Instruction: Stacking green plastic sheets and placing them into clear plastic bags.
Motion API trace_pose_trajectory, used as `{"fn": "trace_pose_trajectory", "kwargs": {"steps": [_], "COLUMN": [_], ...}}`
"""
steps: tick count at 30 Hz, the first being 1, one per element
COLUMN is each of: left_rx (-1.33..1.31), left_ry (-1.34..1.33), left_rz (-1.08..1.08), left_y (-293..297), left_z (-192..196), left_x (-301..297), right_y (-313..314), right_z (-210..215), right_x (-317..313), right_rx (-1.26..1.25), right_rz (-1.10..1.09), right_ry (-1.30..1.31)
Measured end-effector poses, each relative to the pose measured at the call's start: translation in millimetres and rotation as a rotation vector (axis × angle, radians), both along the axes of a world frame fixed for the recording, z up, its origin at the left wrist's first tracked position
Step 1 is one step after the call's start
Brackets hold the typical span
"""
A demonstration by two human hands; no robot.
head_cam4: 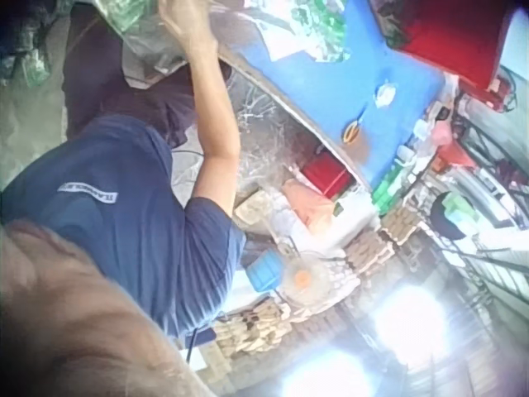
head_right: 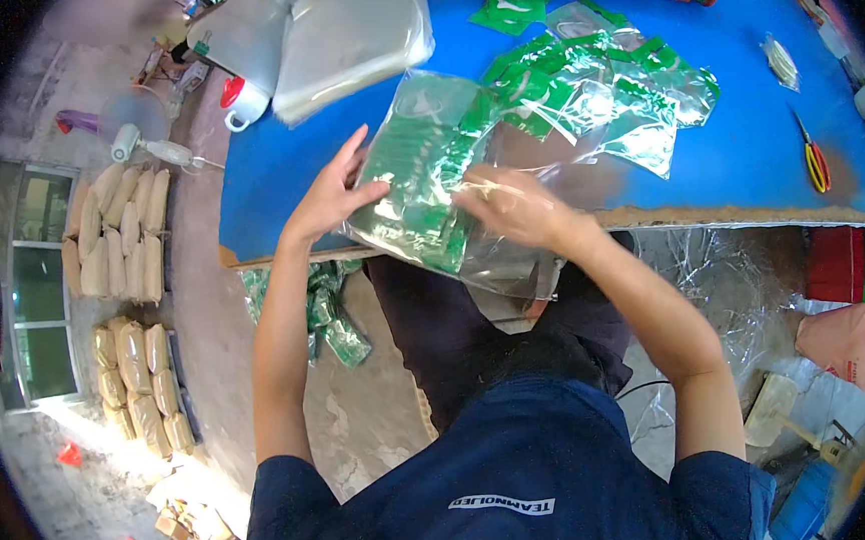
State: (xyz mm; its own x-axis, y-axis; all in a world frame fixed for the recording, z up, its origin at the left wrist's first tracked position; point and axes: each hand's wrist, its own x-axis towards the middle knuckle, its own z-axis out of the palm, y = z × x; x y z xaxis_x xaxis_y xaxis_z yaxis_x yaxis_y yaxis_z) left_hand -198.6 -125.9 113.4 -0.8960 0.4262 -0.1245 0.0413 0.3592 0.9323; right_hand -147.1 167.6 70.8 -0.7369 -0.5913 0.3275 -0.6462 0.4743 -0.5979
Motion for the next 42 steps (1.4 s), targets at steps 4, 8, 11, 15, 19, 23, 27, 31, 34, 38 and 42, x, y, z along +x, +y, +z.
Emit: {"fn": "trace_pose_trajectory", "kwargs": {"steps": [4,8,11,15,19,23,27,31,34,38,42], "left_rx": [-0.292,-1.012,-0.921,-0.91,-0.681,-0.38,-0.54,-0.512,-0.538,-0.639,-0.577], "left_ry": [0.211,0.796,0.78,0.683,0.607,0.464,0.458,0.366,0.325,0.412,0.484], "left_rz": [-0.167,-0.222,-0.199,-0.209,-0.158,0.018,0.105,0.2,0.166,0.17,0.039], "left_y": [9,59,57,76,90,39,30,24,30,35,50], "left_z": [30,15,-12,-7,4,7,-9,-8,3,6,2], "left_x": [-8,1,-1,-2,-14,-38,-14,-10,-14,-31,-52], "right_y": [-35,-25,5,44,52,52,59,74,76,49,23], "right_z": [-1,-5,-1,28,39,51,32,-4,3,-13,-18], "right_x": [29,55,89,112,111,110,97,71,60,48,32], "right_rx": [-0.304,-0.063,-0.079,-0.095,-0.192,-0.289,-0.047,0.087,0.167,0.223,0.15], "right_rz": [0.117,0.152,0.1,0.102,0.019,-0.198,-0.206,-0.484,-0.529,-0.207,-0.015], "right_ry": [-0.073,0.099,0.047,-0.252,-0.237,-0.06,0.078,0.187,0.102,0.219,0.273]}}
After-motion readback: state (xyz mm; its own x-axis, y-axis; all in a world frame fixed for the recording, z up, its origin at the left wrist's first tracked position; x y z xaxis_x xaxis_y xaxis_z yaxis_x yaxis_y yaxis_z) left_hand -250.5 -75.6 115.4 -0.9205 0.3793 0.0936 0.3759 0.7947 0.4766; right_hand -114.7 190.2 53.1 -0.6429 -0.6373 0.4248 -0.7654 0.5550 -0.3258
